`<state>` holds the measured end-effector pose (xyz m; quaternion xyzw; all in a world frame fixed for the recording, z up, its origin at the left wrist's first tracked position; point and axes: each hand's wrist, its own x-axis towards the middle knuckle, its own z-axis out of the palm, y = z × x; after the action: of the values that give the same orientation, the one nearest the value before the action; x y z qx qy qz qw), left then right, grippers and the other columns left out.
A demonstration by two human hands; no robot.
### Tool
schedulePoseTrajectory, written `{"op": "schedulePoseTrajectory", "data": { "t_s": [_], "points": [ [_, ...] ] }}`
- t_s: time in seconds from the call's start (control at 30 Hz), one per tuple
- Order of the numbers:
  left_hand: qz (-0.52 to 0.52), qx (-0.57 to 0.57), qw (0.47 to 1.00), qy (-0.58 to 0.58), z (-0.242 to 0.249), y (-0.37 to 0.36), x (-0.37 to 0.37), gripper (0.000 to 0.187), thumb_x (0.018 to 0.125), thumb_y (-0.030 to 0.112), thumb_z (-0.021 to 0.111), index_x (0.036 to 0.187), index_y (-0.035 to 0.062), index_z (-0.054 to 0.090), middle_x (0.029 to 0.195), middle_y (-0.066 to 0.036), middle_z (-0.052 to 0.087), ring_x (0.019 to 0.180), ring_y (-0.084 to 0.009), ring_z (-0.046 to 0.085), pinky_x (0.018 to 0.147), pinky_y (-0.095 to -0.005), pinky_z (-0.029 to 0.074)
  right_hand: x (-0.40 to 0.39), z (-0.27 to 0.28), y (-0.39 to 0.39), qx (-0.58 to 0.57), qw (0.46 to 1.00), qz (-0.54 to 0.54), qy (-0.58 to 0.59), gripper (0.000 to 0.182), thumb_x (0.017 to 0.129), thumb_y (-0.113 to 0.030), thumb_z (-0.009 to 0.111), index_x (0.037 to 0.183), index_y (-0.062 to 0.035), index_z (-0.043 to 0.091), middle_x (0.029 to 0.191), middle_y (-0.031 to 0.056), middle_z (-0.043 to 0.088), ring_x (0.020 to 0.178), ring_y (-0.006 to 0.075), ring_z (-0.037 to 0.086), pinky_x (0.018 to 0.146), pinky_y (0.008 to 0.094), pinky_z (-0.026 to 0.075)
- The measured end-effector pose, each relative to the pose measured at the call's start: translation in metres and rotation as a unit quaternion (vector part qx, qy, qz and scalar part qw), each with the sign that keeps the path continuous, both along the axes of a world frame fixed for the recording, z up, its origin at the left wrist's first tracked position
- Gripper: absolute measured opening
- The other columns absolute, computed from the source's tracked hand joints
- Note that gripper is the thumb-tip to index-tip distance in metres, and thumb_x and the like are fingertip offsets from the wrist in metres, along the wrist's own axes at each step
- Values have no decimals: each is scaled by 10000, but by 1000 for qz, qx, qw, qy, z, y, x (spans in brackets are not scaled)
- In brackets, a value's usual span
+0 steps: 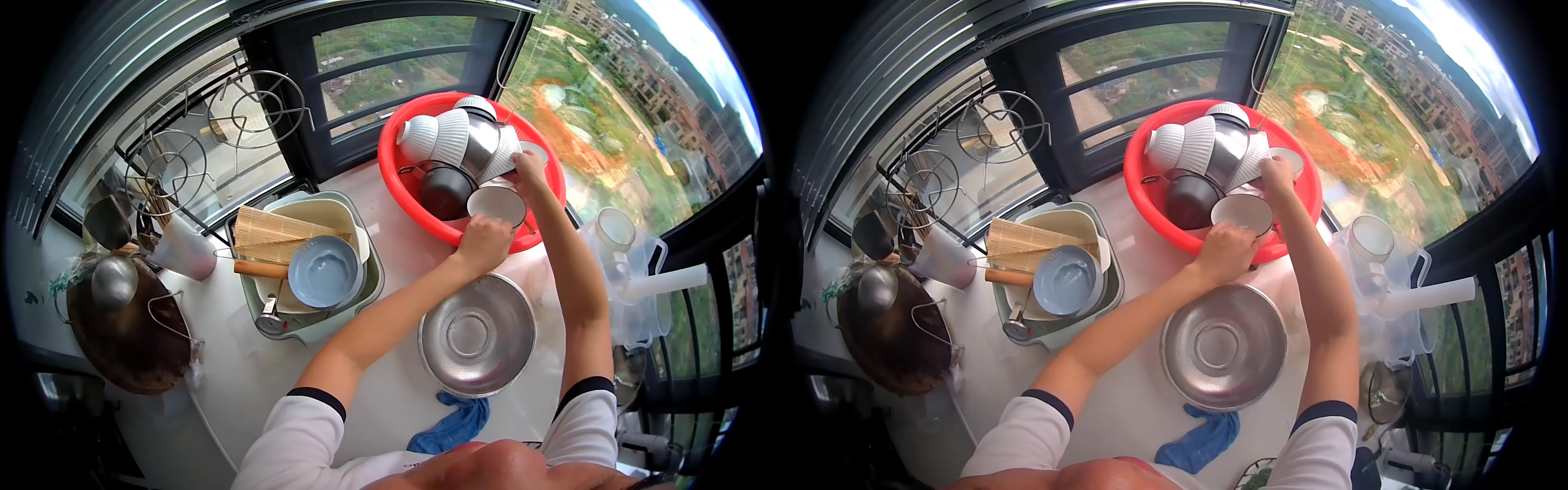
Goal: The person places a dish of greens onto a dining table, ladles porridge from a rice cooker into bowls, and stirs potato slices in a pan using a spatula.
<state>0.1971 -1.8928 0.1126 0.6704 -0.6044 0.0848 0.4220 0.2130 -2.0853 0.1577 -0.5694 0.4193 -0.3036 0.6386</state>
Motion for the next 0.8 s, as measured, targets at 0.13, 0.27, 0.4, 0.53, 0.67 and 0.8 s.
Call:
{"op": "schedulePoseTrajectory", "data": {
  "t_s": [0.13,0.27,0.4,0.53,0.67,0.8],
  "points": [
    [-4,-16,1000,0,1,1,1,188,844,183,572,735,39,626,698,-143,637,674,-327,616,704,-436,452,-10,-2,-16,-94,994,-49,-24,232,888,-83,453,1066,52,517,984,176,589,822,286,644,665,432,588],
    [1,41,999,4,4,0,-2,158,853,176,558,820,38,627,741,-141,636,738,-332,615,780,-435,441,-30,32,3,-129,986,-97,-44,238,930,-159,449,1079,19,499,964,141,575,763,226,630,596,377,576],
    [13,10,1000,-24,10,6,-5,215,891,217,522,923,21,606,916,-173,630,920,-314,596,876,-471,424,-60,57,7,-145,977,-136,-78,242,946,-176,450,1068,31,476,975,133,555,792,220,621,627,383,580],
    [62,-77,995,-17,28,40,-21,255,905,187,510,1061,-4,580,1045,-204,587,1092,-326,525,964,-488,395,-97,81,36,-170,970,-123,-127,219,958,-161,438,1059,28,485,980,125,552,798,219,618,667,381,584],
    [15,-34,963,267,77,117,-45,327,893,120,572,1196,0,546,1109,-161,591,1090,-286,568,959,-384,445,-148,114,96,-341,933,-68,-88,171,980,-152,446,1010,4,508,860,53,546,720,131,546,562,292,495],
    [-111,-41,798,591,131,205,-70,416,961,364,508,1205,28,533,1202,-153,591,1079,-244,601,925,-380,472,-196,161,216,-532,842,-10,-94,98,973,-98,468,953,-15,517,747,48,525,579,122,458,523,259,387]
  ]
}}
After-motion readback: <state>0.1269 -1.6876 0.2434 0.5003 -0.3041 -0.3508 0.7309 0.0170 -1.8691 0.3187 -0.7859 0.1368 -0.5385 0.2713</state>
